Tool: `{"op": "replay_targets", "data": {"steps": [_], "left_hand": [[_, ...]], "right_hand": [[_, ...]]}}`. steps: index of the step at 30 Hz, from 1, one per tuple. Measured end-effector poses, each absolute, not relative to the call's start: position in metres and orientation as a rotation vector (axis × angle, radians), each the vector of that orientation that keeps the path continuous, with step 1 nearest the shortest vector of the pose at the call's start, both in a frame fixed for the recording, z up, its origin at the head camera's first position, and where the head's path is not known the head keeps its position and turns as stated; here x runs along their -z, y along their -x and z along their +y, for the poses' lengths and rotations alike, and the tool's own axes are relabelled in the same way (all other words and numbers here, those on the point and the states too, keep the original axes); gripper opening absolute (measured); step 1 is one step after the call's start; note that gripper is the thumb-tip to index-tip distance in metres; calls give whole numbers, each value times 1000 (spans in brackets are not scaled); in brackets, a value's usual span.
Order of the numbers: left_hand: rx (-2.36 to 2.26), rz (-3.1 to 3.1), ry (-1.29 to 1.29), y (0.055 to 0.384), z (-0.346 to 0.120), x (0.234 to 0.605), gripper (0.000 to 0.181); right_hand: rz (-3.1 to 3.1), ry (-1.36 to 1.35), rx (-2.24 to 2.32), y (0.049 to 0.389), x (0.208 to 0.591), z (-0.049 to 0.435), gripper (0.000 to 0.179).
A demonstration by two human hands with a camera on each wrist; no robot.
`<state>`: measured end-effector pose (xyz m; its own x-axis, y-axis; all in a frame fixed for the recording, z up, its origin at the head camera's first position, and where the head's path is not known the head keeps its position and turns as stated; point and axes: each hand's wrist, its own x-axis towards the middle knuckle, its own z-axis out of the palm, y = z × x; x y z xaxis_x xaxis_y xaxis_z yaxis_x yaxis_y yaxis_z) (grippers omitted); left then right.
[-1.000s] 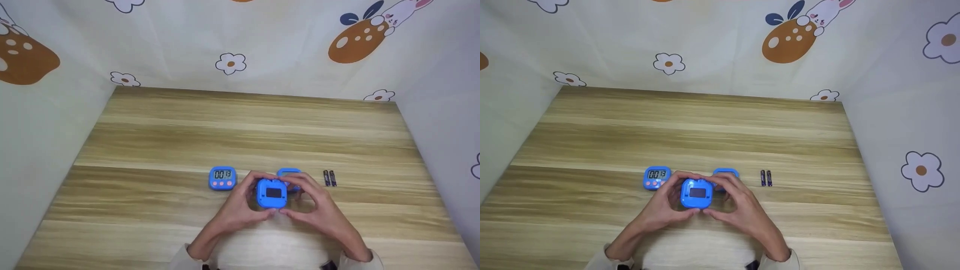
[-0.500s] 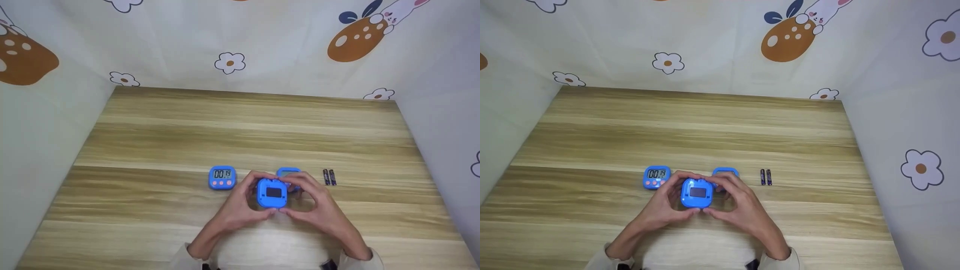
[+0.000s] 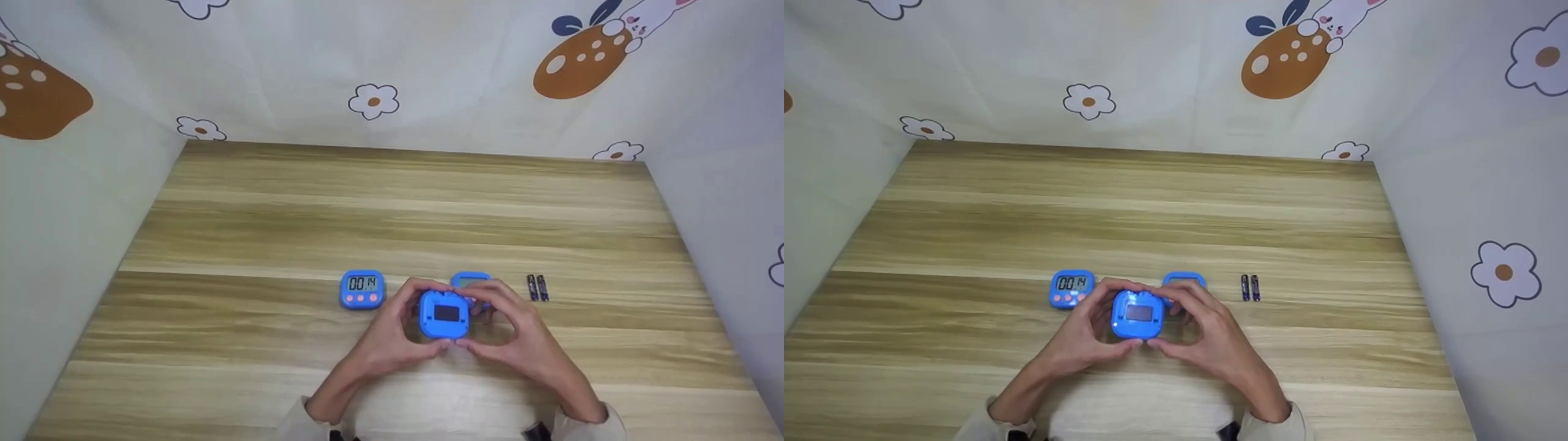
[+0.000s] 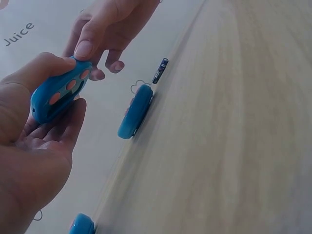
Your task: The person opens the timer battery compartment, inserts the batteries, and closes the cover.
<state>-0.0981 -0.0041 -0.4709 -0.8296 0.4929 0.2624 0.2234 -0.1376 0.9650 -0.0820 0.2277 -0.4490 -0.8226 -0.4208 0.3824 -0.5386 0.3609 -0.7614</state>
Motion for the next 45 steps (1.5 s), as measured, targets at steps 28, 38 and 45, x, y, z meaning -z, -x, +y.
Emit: {"op": "replay_targets", "data": {"steps": [28, 38, 45], "left_hand": [[-2211, 1730, -674, 98, -6, 475, 71], [-1939, 2197, -726, 98, -3, 476, 79], [-1902, 2227, -724, 98, -3, 476, 79]], "right_hand": [[-2451, -585, -1523, 82, 437, 225, 28], [-2463, -828, -1565, 82, 435, 226, 65], [-2513, -789, -1551, 80, 434, 226, 65]]}}
